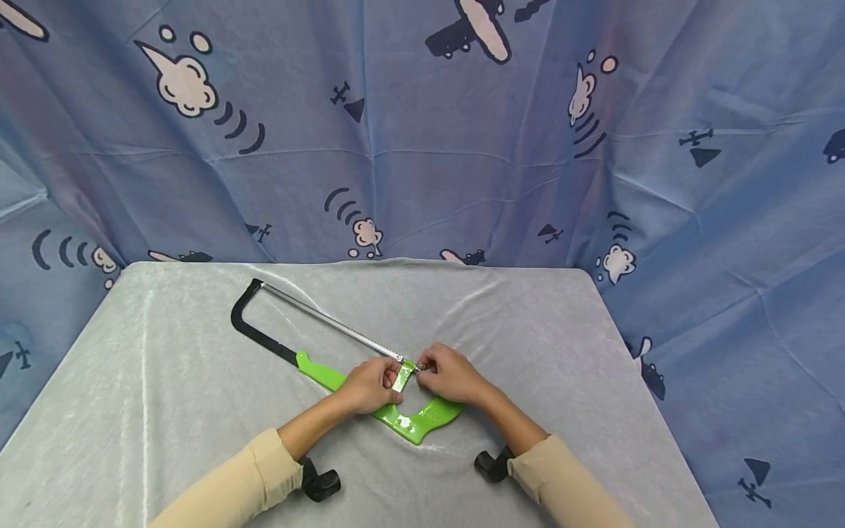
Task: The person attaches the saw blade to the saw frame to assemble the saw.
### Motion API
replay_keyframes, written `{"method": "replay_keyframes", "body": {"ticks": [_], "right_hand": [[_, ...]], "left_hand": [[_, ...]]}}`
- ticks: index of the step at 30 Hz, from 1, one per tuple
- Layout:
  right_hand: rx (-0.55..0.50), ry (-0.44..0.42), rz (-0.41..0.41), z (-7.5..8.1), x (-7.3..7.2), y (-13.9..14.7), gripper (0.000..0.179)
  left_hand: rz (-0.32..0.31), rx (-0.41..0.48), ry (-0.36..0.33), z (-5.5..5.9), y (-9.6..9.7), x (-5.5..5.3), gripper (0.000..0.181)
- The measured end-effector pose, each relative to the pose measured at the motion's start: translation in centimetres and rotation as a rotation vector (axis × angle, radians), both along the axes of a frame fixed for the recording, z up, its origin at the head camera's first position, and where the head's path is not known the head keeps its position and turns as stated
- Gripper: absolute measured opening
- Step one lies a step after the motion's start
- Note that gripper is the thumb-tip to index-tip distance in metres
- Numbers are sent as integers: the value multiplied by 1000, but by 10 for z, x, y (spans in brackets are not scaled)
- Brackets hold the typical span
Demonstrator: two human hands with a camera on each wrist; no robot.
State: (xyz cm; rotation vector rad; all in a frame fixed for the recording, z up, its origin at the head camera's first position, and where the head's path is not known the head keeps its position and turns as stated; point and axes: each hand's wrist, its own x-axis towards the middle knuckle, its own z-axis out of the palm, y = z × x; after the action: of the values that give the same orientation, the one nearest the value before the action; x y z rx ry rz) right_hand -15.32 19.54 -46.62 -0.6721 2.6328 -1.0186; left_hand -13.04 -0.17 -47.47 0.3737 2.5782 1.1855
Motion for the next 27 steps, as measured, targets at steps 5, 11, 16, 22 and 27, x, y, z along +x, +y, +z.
{"method": "replay_keyframes", "body": {"ticks": [5, 11, 16, 22, 27], "right_hand": [[-9, -7, 6, -1, -1, 0, 4], [-2, 5, 29, -2, -1, 0, 5], [42, 33, 23, -3, -2, -3, 9], [92, 96, 11, -6, -2, -5, 12], [92, 115, 13, -6, -1, -5, 14]], "left_hand": [[7, 4, 5, -1, 0, 0, 28], [8, 2, 5, -3, 0, 1, 28], [5, 1, 15, -5, 0, 1, 27], [6, 9, 17, -5, 0, 2, 27], [4, 7, 18, -5, 0, 2, 27]]}}
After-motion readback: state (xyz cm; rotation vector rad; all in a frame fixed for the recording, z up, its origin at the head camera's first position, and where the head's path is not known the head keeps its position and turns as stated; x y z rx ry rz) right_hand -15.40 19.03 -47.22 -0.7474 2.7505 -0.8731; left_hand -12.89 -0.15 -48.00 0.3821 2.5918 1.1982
